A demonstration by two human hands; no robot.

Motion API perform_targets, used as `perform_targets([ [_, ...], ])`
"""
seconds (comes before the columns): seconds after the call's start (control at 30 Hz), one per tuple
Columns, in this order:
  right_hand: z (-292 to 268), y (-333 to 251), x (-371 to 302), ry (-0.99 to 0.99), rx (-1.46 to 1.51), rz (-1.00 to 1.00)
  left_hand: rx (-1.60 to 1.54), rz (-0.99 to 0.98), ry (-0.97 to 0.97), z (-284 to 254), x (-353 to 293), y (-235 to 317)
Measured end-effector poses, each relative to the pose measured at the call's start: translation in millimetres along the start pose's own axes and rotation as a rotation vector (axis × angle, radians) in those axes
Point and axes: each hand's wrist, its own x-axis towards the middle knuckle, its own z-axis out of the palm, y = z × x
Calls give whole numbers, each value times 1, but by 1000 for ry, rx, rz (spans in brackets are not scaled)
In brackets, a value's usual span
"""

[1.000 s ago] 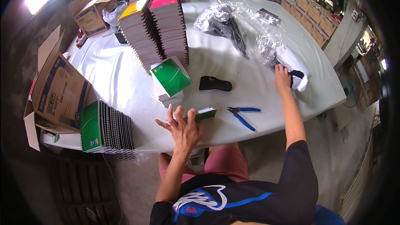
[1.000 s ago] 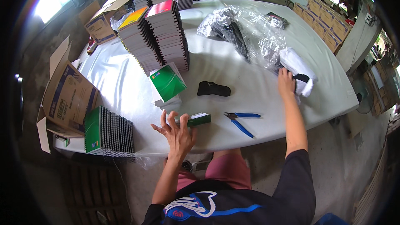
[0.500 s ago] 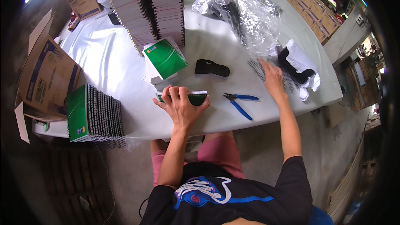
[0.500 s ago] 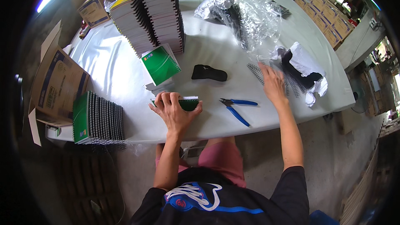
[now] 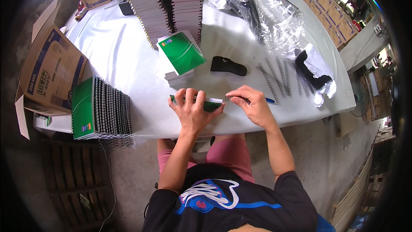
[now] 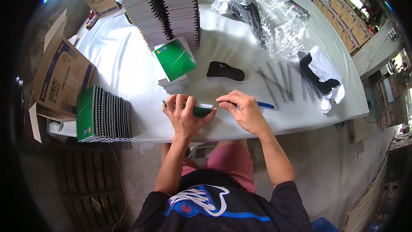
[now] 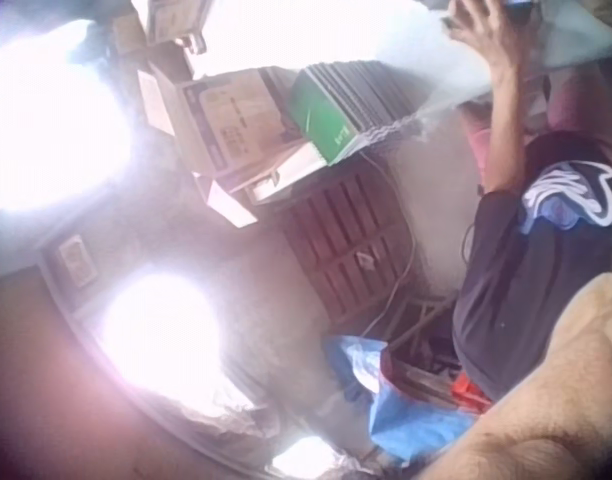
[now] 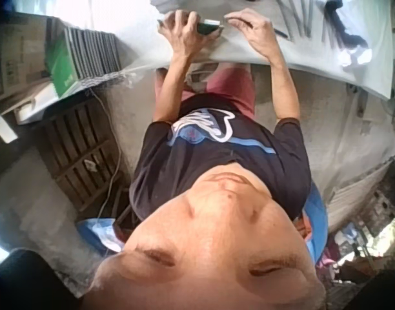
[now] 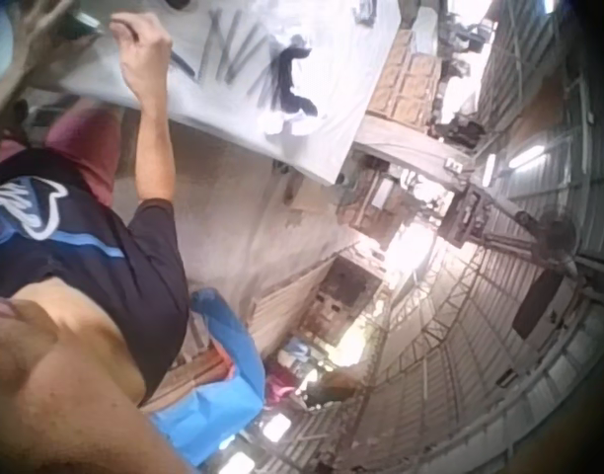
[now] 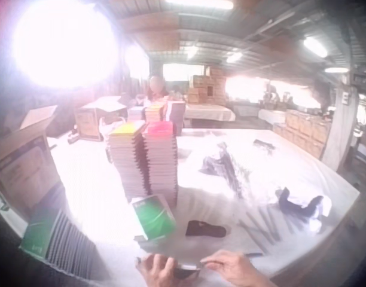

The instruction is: The person manually inserts a spiral binding through the pre-punched holes of notebook covers and paper stacks, then uses pliers to trim and crimp the ends of the spiral.

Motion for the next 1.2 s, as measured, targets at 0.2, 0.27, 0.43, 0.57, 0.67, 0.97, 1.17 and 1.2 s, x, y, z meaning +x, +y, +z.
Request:
perform_targets([
  [0.2,14,8,5,55,-7,-86,13,-37,18,4,-6,1],
  [0.27,14,6,6,37,14,-89,17,-47,6,5,-6,1],
  [0.43,6,6,7,-74,139,22,39,-84,-42,3,-4,3],
  [0.57,1,10,6,-196,211,63,25,-96,-70,1,-3,4],
  [0.67,-8,-4,11,-340,180,298,-7,-73,-115,-2,-5,1],
  [0.97,2,9,-5,-154,-64,-208,-147,25,-161,-13,-8,-12],
  [1.17,-15,15,31,-456,-21,100,-210,-4,-232,-19,0,-18],
  [1.2,-18,23,41,-375,-102,23,-239,-1,-257,-22,3,-18],
])
